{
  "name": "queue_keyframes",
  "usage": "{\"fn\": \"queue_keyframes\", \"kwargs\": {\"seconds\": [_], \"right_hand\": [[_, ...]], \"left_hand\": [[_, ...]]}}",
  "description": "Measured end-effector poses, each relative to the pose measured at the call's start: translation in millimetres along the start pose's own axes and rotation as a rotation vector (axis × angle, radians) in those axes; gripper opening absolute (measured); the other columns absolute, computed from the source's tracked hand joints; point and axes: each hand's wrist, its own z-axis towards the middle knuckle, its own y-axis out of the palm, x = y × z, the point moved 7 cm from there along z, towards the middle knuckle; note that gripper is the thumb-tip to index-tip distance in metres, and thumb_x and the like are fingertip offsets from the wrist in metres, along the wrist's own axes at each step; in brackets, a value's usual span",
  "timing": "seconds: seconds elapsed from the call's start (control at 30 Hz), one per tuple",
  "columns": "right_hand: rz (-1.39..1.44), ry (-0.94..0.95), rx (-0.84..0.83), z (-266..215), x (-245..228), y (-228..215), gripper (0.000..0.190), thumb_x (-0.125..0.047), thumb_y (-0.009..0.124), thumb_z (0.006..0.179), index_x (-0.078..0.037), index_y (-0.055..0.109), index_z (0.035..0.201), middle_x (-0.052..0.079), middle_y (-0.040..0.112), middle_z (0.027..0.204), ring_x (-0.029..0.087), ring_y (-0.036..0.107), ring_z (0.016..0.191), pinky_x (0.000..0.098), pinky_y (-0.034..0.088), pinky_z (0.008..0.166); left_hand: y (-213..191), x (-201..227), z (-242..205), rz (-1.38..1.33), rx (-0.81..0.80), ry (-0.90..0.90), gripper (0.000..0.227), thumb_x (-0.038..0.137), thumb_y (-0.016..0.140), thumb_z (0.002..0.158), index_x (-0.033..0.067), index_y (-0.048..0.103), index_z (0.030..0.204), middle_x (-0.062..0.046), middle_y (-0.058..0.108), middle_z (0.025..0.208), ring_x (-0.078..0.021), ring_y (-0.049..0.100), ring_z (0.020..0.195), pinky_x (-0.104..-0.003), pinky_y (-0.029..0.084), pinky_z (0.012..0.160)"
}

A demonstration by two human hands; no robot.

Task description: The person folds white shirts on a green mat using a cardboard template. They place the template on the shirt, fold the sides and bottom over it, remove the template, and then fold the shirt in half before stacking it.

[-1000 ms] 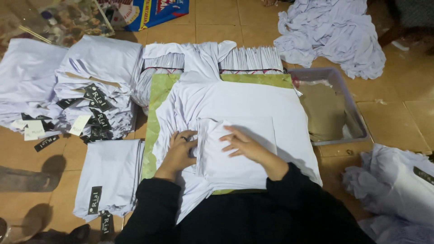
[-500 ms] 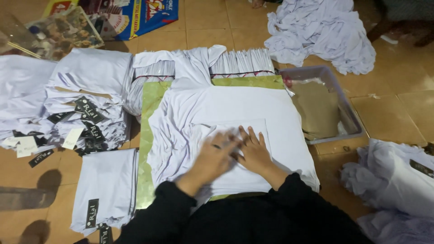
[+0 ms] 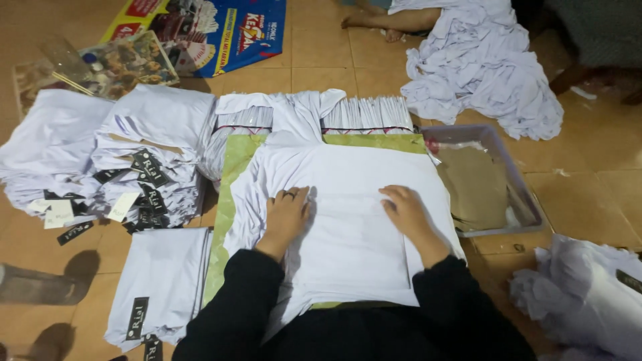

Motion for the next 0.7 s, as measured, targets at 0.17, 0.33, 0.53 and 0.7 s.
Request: {"fn": "queue_keyframes", "kwargs": {"seconds": [0.17,0.33,0.53,0.7], "right_hand": [[-0.16,0.018,0.048,1.7,37.0,19.9,0.013,-0.031,0.068,0.095,-0.026,0.076,0.104,-0.006,0.07,0.112,0.019,0.065,0.114,0.0404,0.047,0.105],[-0.216,0.054,0.06,-8.8,44.2,19.5,0.016,-0.036,0.057,0.103,-0.032,0.071,0.111,-0.01,0.073,0.101,0.015,0.06,0.112,0.04,0.032,0.104],[-0.294,0.152,-0.063,-1.3,34.2,23.4,0.019,-0.04,0.052,0.105,-0.037,0.065,0.119,-0.011,0.066,0.098,0.015,0.06,0.106,0.0445,0.031,0.103],[-0.219,0.14,0.033,-8.5,27.7,9.0,0.028,-0.043,0.055,0.104,-0.035,0.062,0.13,-0.007,0.059,0.125,0.016,0.051,0.124,0.0447,0.025,0.108]], "left_hand": [[15.4,-23.9,5.6,-0.065,-0.011,-0.02,0.039,0.058,0.054,0.097,0.0381,0.067,0.129,-0.001,0.069,0.122,-0.0238,0.052,0.128,-0.049,0.037,0.107],[48.4,-63.1,11.5,-0.64,0.236,0.052,0.026,0.044,0.075,0.089,0.0182,0.072,0.089,-0.008,0.076,0.104,-0.0291,0.063,0.117,-0.048,0.035,0.112],[23.1,-52.2,3.5,-0.521,0.031,-0.323,0.044,0.038,0.068,0.095,0.0287,0.058,0.136,-0.021,0.075,0.108,-0.041,0.066,0.119,-0.052,0.046,0.106],[-29.9,0.0,-17.3,-0.099,0.162,-0.197,0.067,0.033,0.07,0.092,0.0241,0.045,0.153,-0.026,0.057,0.14,-0.0444,0.05,0.135,-0.063,0.031,0.112]]}}
